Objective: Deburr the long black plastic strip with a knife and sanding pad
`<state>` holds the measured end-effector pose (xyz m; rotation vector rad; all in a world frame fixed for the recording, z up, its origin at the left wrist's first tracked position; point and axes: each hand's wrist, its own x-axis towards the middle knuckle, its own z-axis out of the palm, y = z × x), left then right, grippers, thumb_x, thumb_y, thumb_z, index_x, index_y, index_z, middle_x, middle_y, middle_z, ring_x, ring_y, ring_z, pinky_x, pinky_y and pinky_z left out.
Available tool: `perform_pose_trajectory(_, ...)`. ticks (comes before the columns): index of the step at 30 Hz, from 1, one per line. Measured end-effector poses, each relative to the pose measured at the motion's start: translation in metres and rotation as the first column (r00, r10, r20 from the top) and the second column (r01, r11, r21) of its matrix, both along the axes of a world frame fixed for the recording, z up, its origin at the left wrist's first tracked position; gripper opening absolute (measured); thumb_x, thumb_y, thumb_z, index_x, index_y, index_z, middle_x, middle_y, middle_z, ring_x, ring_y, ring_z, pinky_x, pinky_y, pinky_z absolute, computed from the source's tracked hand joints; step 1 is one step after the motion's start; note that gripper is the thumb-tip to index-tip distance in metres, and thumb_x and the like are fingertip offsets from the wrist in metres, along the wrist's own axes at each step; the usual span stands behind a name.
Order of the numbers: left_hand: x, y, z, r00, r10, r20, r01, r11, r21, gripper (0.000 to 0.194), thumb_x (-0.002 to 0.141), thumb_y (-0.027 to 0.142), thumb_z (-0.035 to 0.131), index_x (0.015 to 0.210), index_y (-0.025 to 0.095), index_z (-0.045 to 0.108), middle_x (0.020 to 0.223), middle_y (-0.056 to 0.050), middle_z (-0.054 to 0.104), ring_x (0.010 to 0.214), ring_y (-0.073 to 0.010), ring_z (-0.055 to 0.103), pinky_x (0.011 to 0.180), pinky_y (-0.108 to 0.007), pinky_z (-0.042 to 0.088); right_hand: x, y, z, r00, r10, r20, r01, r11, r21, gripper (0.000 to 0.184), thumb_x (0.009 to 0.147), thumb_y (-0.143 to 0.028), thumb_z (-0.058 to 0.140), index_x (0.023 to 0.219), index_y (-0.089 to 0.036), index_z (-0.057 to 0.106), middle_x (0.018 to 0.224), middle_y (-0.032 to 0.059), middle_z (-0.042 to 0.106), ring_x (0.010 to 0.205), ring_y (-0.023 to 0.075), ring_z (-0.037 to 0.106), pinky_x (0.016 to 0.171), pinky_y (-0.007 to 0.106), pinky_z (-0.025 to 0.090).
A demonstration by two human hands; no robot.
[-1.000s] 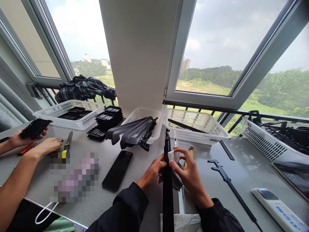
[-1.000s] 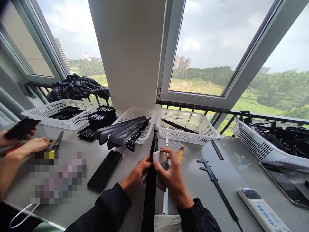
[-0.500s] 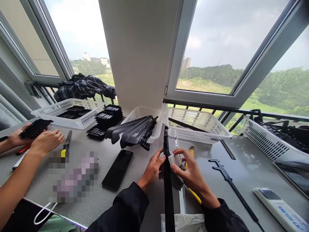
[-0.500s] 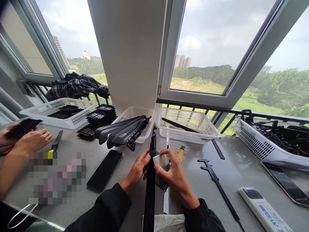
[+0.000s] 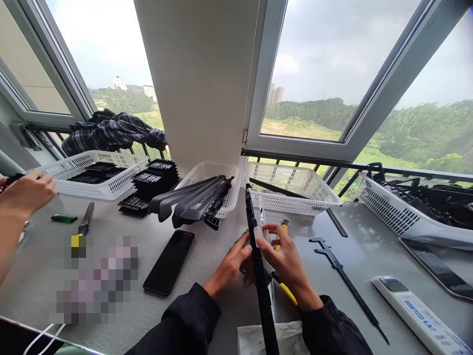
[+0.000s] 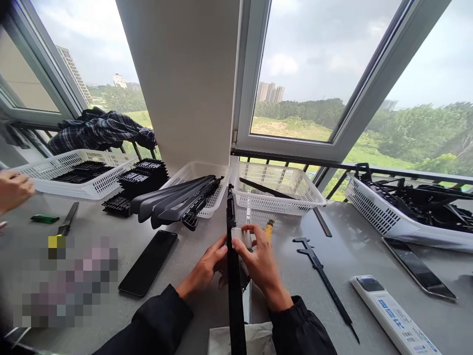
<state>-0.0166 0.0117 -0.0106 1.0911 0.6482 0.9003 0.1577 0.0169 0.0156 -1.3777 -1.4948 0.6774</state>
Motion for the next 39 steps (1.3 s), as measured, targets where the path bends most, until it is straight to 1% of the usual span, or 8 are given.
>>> perform_pose_trajectory(7,0.002,0.009,-0.004,0.994,-0.074,0.076,0.075,0.997,-0.015,0.091,0.1,0.067,0.06,0.167,0.013,0.034,0.058,-0.001,0.068,0.038,-0.0151,0.056,0.035,-0.02,0.04,-0.004,-0.005,0.008,0.99,0.114,-0.087,-0.117,0.993,-0.03,0.047,0.09,-0.065,0.064,0.107,-0.021,0.07,0.106,0.009,0.073,0.093,0.0286,0.071,0.075,0.036,0.055)
perform_pose_trajectory(13,0.001,0.007,-0.001,0.996,-0.085,-0.006,0.085,0.995,0.059,0.1,0.097,0.065,0.066,0.17,0.013,0.024,0.056,0.002,0.067,0.038,-0.0148,0.053,0.038,-0.02,0.039,-0.005,-0.005,0.006,0.981,0.097,-0.165,-0.104,0.994,-0.035,0.049,0.091,-0.067,0.066,0.106,-0.021,0.071,0.109,0.012,0.076,0.1,0.0312,0.072,0.078,0.036,0.057)
perform_pose_trajectory(16,0.0,0.006,0.001,0.992,-0.016,-0.124,0.032,0.991,0.129,0.087,0.096,0.066,0.067,0.161,0.012,0.042,0.054,0.005,0.061,0.038,-0.0121,0.047,0.039,-0.02,0.035,-0.005,-0.004,0.004,0.975,0.094,-0.202,-0.097,0.995,-0.005,0.049,0.091,-0.068,0.068,0.107,-0.021,0.072,0.111,0.0125,0.077,0.106,0.0315,0.071,0.082,0.037,0.058)
perform_pose_trajectory(20,0.001,0.005,0.001,0.953,0.159,-0.259,-0.092,0.964,0.251,0.056,0.1,0.066,0.058,0.116,0.013,0.07,0.058,0.004,0.055,0.043,-0.0111,0.047,0.045,-0.022,0.036,-0.006,-0.004,0.001,0.965,0.105,-0.241,-0.095,0.994,0.054,0.044,0.095,-0.064,0.066,0.11,-0.023,0.071,0.115,0.0109,0.076,0.111,0.03,0.071,0.087,0.037,0.058)
perform_pose_trajectory(23,0.002,0.003,0.0,0.937,0.178,-0.299,-0.083,0.949,0.304,0.05,0.103,0.062,0.054,0.094,0.016,0.07,0.057,0.003,0.053,0.046,-0.0131,0.048,0.048,-0.025,0.036,-0.007,-0.002,-0.002,0.979,0.101,-0.177,-0.091,0.994,0.065,0.041,0.093,-0.059,0.068,0.112,-0.023,0.071,0.116,0.011,0.075,0.113,0.0311,0.07,0.088,0.04,0.059)
perform_pose_trajectory(28,0.0,0.0,0.004,0.928,0.242,-0.282,-0.146,0.935,0.323,0.045,0.102,0.057,0.055,0.085,0.019,0.067,0.057,0.003,0.05,0.051,-0.014,0.046,0.051,-0.025,0.035,-0.007,0.001,-0.005,0.997,0.069,0.019,-0.071,0.989,0.13,0.033,0.09,-0.048,0.069,0.113,-0.024,0.071,0.119,0.0085,0.073,0.112,0.0298,0.067,0.089,0.04,0.055)
perform_pose_trajectory(33,-0.001,0.0,0.009,0.943,0.206,-0.261,-0.122,0.944,0.306,0.041,0.101,0.056,0.056,0.087,0.019,0.064,0.058,0.005,0.049,0.046,-0.0117,0.043,0.049,-0.024,0.036,-0.006,0.002,-0.005,0.998,0.019,0.053,-0.027,0.988,0.151,0.031,0.091,-0.046,0.069,0.111,-0.023,0.07,0.117,0.0073,0.071,0.11,0.0294,0.066,0.091,0.041,0.053)
perform_pose_trajectory(39,0.0,-0.001,0.004,0.956,0.135,-0.259,-0.062,0.96,0.274,0.052,0.102,0.069,0.051,0.09,0.019,0.06,0.053,0.004,0.055,0.041,-0.0135,0.051,0.043,-0.024,0.038,-0.007,-0.004,0.003,0.996,0.076,0.049,-0.084,0.975,0.207,0.029,0.091,-0.042,0.071,0.114,-0.025,0.07,0.126,0.0083,0.071,0.121,0.031,0.065,0.101,0.044,0.052)
